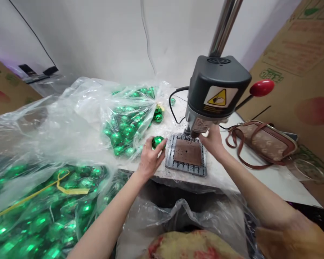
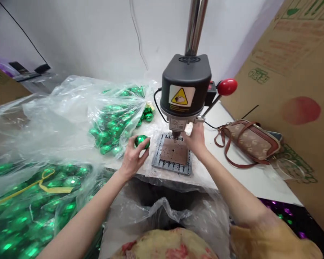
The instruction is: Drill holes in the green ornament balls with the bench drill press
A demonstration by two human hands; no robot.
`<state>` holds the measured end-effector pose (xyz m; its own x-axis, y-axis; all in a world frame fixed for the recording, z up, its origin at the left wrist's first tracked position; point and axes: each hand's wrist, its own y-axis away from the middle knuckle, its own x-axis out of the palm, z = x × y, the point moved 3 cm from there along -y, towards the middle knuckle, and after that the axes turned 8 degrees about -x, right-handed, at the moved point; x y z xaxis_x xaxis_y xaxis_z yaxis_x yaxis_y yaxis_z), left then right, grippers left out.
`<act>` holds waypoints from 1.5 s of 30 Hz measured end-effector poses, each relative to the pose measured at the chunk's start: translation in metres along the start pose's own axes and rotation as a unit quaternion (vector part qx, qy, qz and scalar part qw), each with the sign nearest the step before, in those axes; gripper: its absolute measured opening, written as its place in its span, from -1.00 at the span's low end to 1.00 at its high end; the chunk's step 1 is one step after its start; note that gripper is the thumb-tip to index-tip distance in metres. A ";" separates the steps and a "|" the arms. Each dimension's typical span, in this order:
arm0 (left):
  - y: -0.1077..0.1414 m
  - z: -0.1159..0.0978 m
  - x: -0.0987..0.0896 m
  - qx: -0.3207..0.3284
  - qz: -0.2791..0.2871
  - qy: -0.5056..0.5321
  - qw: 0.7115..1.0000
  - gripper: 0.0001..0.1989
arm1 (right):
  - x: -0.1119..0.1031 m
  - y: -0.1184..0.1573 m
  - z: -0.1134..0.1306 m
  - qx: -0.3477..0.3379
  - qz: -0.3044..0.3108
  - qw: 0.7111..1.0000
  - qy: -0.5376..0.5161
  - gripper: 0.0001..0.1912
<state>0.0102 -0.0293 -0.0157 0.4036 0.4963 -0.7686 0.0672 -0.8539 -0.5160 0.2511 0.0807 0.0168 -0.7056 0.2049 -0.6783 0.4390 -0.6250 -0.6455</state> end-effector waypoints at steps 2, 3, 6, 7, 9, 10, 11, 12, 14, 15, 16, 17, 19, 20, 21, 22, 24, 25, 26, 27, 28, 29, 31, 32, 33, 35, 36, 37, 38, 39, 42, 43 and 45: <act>0.034 -0.020 0.003 0.062 0.039 0.034 0.997 -0.61 | -0.022 0.051 0.028 -0.022 0.005 1.000 0.011 -0.54; 0.054 -0.027 0.006 0.096 0.074 0.041 0.992 -0.62 | -0.031 0.080 0.042 -0.054 0.032 0.998 0.004 -0.60; 0.118 -0.029 0.012 0.174 0.205 0.037 0.963 -0.57 | -0.051 0.163 0.061 -0.164 0.129 0.978 -0.007 -0.78; 0.138 -0.023 0.012 0.182 0.246 0.032 0.951 -0.53 | -0.058 0.185 0.057 -0.188 0.140 0.972 0.017 -0.77; 0.170 -0.007 0.009 0.174 0.318 0.024 0.932 -0.54 | -0.073 0.216 0.038 -0.244 0.144 0.954 0.100 -0.69; 0.181 0.001 0.005 0.158 0.342 0.025 0.926 -0.57 | -0.080 0.224 0.026 -0.252 0.150 0.949 0.113 -0.72; 0.189 0.008 -0.001 0.136 0.356 0.031 0.924 -0.61 | -0.087 0.228 0.013 -0.250 0.154 0.947 0.132 -0.74; 0.192 0.013 -0.007 0.112 0.363 0.042 0.924 -0.63 | -0.094 0.227 0.001 -0.235 0.153 0.949 0.143 -0.76; 0.189 0.014 -0.019 0.058 0.365 0.075 0.926 -0.63 | -0.107 0.217 -0.017 -0.200 0.146 0.956 0.160 -0.74; 0.181 0.010 -0.024 0.024 0.362 0.099 0.926 -0.64 | -0.112 0.207 -0.022 -0.179 0.143 0.962 0.150 -0.75; 0.170 0.003 -0.028 -0.016 0.355 0.131 0.925 -0.65 | -0.116 0.196 -0.025 -0.154 0.141 0.970 0.128 -0.76; 0.156 -0.005 -0.031 -0.068 0.339 0.173 0.922 -0.65 | -0.119 0.183 -0.026 -0.125 0.142 0.977 0.095 -0.76; 0.118 -0.024 -0.031 -0.200 0.269 0.294 0.895 -0.62 | -0.122 0.151 -0.023 -0.056 0.135 0.989 0.016 -0.76; 0.098 -0.033 -0.028 -0.265 0.227 0.374 0.859 -0.58 | -0.122 0.133 -0.019 -0.029 0.126 0.991 -0.021 -0.75; 0.078 -0.042 -0.022 -0.317 0.189 0.456 0.810 -0.55 | -0.124 0.114 -0.015 -0.011 0.104 0.993 -0.060 -0.75; 0.059 -0.050 -0.014 -0.348 0.164 0.529 0.756 -0.53 | -0.125 0.095 -0.011 0.010 0.078 0.992 -0.098 -0.76; 0.026 -0.062 0.005 -0.387 0.133 0.626 0.664 -0.49 | -0.125 0.059 -0.007 0.077 0.017 0.981 -0.179 -0.76; 0.013 -0.066 0.015 -0.400 0.124 0.655 0.629 -0.49 | -0.125 0.044 -0.007 0.119 -0.022 0.966 -0.230 -0.75; 0.003 -0.068 0.023 -0.408 0.116 0.675 0.604 -0.49 | -0.125 0.031 -0.008 0.152 -0.064 0.947 -0.275 -0.74; -0.004 -0.068 0.030 -0.412 0.108 0.688 0.588 -0.49 | -0.123 0.020 -0.009 0.173 -0.092 0.933 -0.302 -0.72; -0.008 -0.068 0.036 -0.412 0.100 0.696 0.579 -0.49 | -0.122 0.012 -0.010 0.187 -0.118 0.920 -0.323 -0.70; -0.011 -0.067 0.039 -0.408 0.093 0.701 0.577 -0.47 | -0.120 0.007 -0.011 0.195 -0.136 0.912 -0.333 -0.69; -0.012 -0.064 0.041 -0.397 0.088 0.704 0.582 -0.41 | -0.117 0.003 -0.014 0.206 -0.155 0.903 -0.344 -0.68; -0.011 -0.062 0.041 -0.392 0.090 0.701 0.589 -0.36 | -0.115 0.005 -0.015 0.211 -0.162 0.899 -0.349 -0.68; -0.010 -0.059 0.040 -0.387 0.093 0.691 0.603 -0.32 | -0.114 0.007 -0.015 0.213 -0.168 0.896 -0.352 -0.69; -0.007 -0.052 0.038 -0.377 0.093 0.646 0.657 -0.29 | -0.114 0.011 -0.014 0.210 -0.181 0.894 -0.353 -0.71; -0.006 -0.048 0.037 -0.370 0.092 0.613 0.692 -0.31 | -0.115 0.013 -0.014 0.205 -0.192 0.893 -0.352 -0.72; -0.005 -0.044 0.037 -0.360 0.091 0.580 0.725 -0.34 | -0.117 0.013 -0.013 0.198 -0.205 0.893 -0.349 -0.74; -0.005 -0.041 0.037 -0.347 0.092 0.551 0.753 -0.37 | -0.119 0.012 -0.013 0.193 -0.220 0.893 -0.343 -0.76; -0.005 -0.039 0.037 -0.331 0.095 0.533 0.773 -0.39 | -0.123 0.009 -0.013 0.186 -0.240 0.892 -0.336 -0.77; -0.009 -0.036 0.043 -0.285 0.115 0.534 0.788 -0.39 | -0.134 -0.009 -0.013 0.143 -0.310 0.886 -0.314 -0.82; -0.011 -0.036 0.045 -0.272 0.122 0.541 0.786 -0.39 | -0.138 -0.017 -0.012 0.122 -0.330 0.883 -0.309 -0.83; -0.014 -0.035 0.052 -0.252 0.133 0.546 0.788 -0.37 | -0.143 -0.035 -0.008 0.083 -0.354 0.879 -0.307 -0.85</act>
<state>0.0624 0.0029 -0.0346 0.9905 0.0933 0.1006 0.0901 -0.9953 0.0359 0.3412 0.0793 0.1338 -0.9592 0.1733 0.2233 -0.2825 -0.6171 -0.7344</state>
